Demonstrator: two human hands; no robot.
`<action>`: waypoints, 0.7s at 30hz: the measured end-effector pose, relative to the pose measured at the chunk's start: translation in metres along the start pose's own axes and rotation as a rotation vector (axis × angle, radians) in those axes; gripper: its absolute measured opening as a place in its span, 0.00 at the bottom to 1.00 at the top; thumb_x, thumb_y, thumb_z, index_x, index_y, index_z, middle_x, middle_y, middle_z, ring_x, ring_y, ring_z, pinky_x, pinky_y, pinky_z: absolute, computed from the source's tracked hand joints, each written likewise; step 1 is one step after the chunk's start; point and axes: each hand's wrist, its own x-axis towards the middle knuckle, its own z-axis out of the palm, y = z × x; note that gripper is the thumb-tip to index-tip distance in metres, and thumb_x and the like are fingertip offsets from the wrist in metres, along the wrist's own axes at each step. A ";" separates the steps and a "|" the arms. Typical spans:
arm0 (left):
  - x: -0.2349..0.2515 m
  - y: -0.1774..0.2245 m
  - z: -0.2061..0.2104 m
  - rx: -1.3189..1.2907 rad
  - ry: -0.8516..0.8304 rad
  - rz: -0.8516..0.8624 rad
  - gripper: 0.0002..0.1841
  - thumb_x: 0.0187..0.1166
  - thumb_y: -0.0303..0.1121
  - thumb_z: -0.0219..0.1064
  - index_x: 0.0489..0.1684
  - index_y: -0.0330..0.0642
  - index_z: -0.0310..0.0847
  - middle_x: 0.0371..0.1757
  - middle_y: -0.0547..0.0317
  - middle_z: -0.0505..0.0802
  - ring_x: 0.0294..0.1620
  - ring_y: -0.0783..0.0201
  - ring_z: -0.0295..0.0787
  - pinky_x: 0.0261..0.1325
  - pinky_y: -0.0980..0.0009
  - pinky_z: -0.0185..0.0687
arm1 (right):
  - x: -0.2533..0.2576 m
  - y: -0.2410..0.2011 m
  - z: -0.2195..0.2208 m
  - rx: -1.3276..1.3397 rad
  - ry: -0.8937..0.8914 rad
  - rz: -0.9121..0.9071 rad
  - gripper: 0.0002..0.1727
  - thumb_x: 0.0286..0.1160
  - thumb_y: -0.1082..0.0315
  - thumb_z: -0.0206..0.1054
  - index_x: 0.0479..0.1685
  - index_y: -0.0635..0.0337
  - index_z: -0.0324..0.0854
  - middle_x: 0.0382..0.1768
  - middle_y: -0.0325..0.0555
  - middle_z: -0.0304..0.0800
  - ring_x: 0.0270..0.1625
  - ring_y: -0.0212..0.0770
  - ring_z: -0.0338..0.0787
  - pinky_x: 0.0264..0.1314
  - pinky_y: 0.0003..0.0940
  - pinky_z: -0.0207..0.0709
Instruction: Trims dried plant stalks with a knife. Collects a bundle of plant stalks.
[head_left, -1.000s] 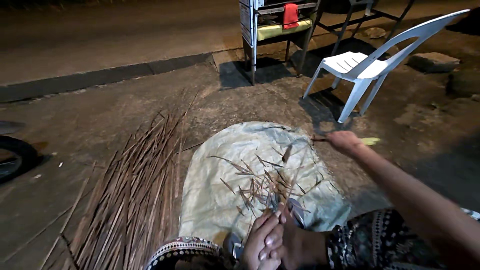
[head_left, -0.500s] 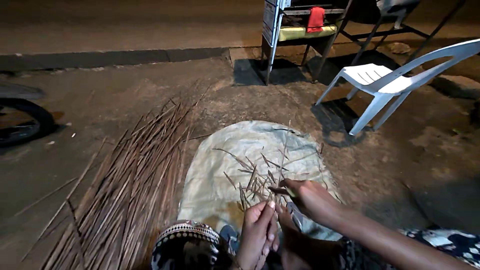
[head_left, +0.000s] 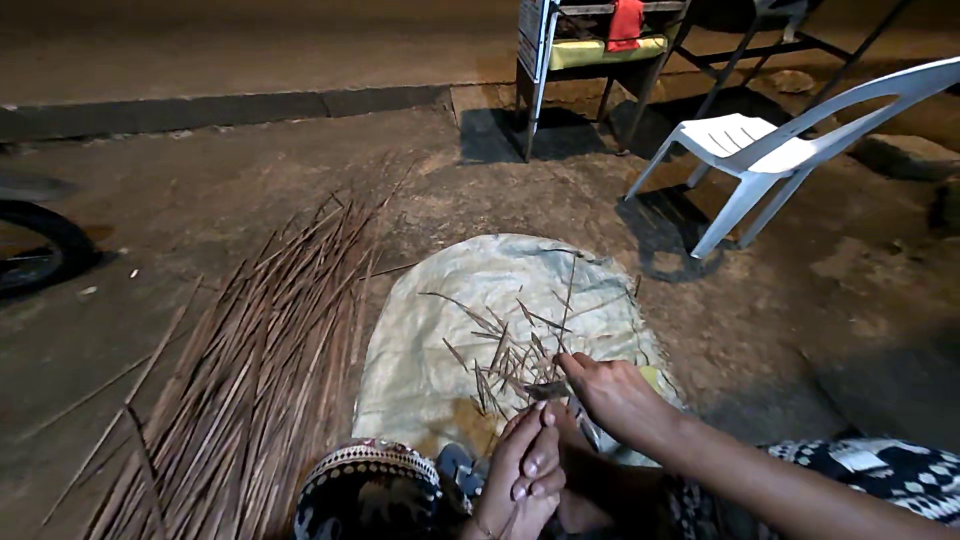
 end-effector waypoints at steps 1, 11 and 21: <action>0.000 0.001 -0.002 -0.039 -0.015 -0.017 0.20 0.93 0.33 0.42 0.36 0.51 0.81 0.12 0.82 0.72 0.08 0.88 0.65 0.14 0.91 0.63 | 0.002 0.001 -0.003 0.018 -0.073 0.044 0.11 0.80 0.76 0.59 0.54 0.65 0.84 0.36 0.59 0.91 0.27 0.59 0.92 0.27 0.52 0.84; -0.007 -0.002 -0.003 -0.052 -0.162 -0.133 0.15 0.92 0.34 0.49 0.39 0.54 0.83 0.11 0.84 0.71 0.09 0.88 0.66 0.15 0.90 0.65 | 0.044 0.089 -0.037 0.115 -0.365 0.548 0.19 0.89 0.72 0.47 0.73 0.65 0.73 0.56 0.71 0.87 0.62 0.73 0.87 0.59 0.68 0.77; -0.013 -0.004 0.001 0.004 -0.152 -0.131 0.16 0.92 0.36 0.50 0.37 0.55 0.84 0.10 0.84 0.69 0.07 0.87 0.64 0.13 0.89 0.62 | 0.043 0.157 -0.042 0.069 -0.294 0.794 0.21 0.87 0.70 0.56 0.76 0.67 0.73 0.67 0.74 0.82 0.70 0.75 0.82 0.66 0.72 0.74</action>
